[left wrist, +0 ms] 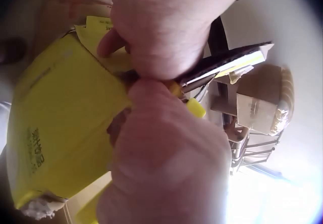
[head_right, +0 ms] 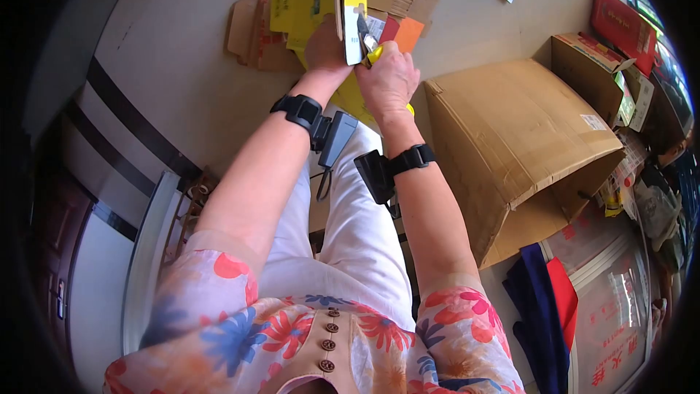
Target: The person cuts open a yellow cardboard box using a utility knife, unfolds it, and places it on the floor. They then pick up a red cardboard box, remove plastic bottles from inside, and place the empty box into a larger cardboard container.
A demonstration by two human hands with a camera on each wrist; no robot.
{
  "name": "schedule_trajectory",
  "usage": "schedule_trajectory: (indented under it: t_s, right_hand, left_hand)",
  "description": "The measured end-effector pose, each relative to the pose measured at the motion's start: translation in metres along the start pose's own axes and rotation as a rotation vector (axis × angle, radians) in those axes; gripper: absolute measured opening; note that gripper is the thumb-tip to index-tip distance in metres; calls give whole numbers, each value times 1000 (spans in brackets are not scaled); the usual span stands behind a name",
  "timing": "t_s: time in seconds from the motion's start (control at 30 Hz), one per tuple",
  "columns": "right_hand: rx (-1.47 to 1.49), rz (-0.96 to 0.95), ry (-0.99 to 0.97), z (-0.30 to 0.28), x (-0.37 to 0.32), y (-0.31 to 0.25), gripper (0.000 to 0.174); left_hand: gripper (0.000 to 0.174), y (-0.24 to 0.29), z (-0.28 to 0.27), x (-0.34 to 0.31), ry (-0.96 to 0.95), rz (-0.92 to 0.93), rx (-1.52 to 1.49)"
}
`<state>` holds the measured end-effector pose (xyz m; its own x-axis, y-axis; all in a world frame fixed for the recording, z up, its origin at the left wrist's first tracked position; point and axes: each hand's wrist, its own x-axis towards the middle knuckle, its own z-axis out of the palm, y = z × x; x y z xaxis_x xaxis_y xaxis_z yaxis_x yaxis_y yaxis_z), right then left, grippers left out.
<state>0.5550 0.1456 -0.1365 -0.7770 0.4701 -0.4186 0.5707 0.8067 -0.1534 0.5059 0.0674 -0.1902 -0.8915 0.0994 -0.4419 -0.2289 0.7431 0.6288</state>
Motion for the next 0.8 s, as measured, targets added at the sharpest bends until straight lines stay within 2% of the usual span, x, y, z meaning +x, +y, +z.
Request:
schedule_trajectory:
  t_s: [0.1, 0.17, 0.23, 0.3, 0.37, 0.43, 0.47, 0.6, 0.7, 0.8]
  right_hand:
    - [-28, 20, -25, 10, 3, 6, 30]
    - [-22, 67, -81, 15, 0, 9, 30]
    - [-18, 50, -99, 18, -5, 6, 30]
    - [-4, -26, -69, 23, -9, 4, 42]
    - [-17, -53, -49, 23, -9, 4, 41]
    - [-12, -8, -61, 20, -7, 9, 40]
    - [-53, 13, -83, 17, -4, 12, 39]
    - [-46, 87, -141, 13, 0, 21, 33]
    - [-26, -14, -132, 23, -10, 15, 39]
    - [62, 28, -165, 28, -16, 6, 37]
  left_hand:
    - [37, -18, -4, -8, -76, -84, 5]
    - [37, -33, 0, -16, -1, -24, -13]
    - [35, -34, 5, -21, -15, -73, -30]
    - [32, -34, 10, -23, 116, -60, -49]
    - [29, -38, 8, -25, 133, -64, -33]
    - [25, -40, -7, -24, -52, -87, 33]
    - [17, -42, -14, -27, -48, -48, 39]
    - [9, -52, -31, -26, -44, 88, 119]
    - [14, -71, -24, -36, -17, 88, 81]
    - [21, -70, -18, -56, 87, 38, -47]
